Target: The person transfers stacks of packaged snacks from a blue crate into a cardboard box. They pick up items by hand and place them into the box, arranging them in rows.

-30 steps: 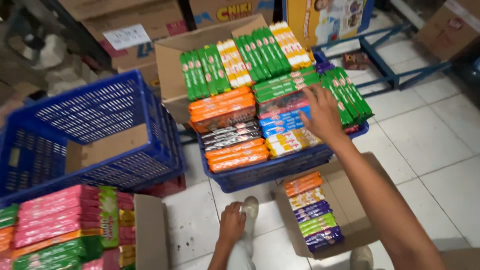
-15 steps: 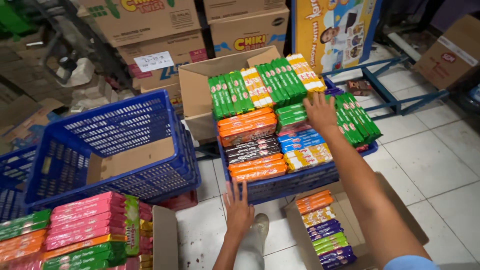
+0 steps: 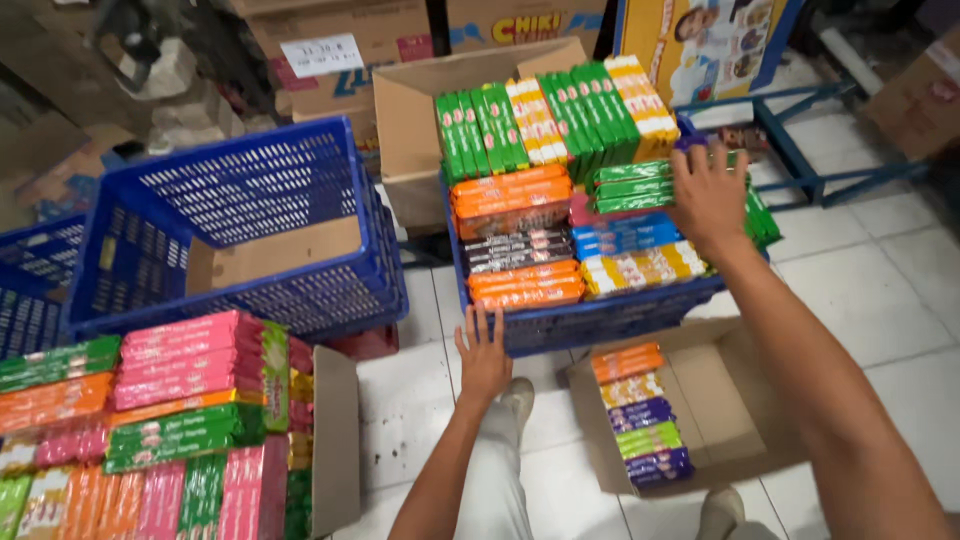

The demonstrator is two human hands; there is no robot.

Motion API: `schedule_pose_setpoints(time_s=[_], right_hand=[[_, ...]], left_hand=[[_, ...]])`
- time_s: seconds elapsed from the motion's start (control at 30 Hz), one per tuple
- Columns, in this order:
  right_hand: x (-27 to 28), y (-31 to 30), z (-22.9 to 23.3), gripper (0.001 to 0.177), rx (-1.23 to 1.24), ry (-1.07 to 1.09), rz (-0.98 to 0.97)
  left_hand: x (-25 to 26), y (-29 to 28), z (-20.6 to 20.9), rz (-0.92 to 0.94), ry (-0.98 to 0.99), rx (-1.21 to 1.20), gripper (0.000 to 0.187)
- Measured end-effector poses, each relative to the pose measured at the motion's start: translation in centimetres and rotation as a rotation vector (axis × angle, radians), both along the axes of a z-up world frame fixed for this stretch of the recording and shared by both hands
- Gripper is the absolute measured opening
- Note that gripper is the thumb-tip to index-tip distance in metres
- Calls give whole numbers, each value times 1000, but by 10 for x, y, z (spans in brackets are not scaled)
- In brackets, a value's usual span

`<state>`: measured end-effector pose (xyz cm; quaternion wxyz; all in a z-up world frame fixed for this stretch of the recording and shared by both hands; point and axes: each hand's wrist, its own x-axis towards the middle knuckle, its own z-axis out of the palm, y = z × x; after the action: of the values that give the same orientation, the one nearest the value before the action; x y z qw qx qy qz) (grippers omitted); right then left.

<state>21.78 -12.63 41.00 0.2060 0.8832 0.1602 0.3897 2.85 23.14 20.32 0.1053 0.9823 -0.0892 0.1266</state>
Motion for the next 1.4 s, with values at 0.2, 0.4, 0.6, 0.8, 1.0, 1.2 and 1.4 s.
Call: schedule_pose_setpoints(time_s=[0.2, 0.4, 0.6, 0.8, 1.0, 1.2, 1.4], right_hand=[[-110, -21, 4, 76, 263, 108, 98], [-215, -71, -81, 84, 652, 429, -36], [-251, -143, -250, 86, 559, 888, -314], [-244, -155, -411, 76, 340, 946, -421], [-211, -127, -525, 48, 449, 673, -237], [-193, -82, -556, 43, 480, 628, -270], [-202, -82, -585, 70, 574, 861, -367]], left_hand=[[-15, -18, 6, 69, 56, -127, 101], [-59, -78, -46, -64, 251, -218, 67], [-54, -155, -114, -400, 888, -69, 78], [-27, -201, -191, -486, 1043, 152, 80], [-20, -224, -175, -505, 1119, 278, 78], [-29, -230, -186, -521, 1171, 356, 71], [-38, -230, -203, -546, 1235, 399, 69]])
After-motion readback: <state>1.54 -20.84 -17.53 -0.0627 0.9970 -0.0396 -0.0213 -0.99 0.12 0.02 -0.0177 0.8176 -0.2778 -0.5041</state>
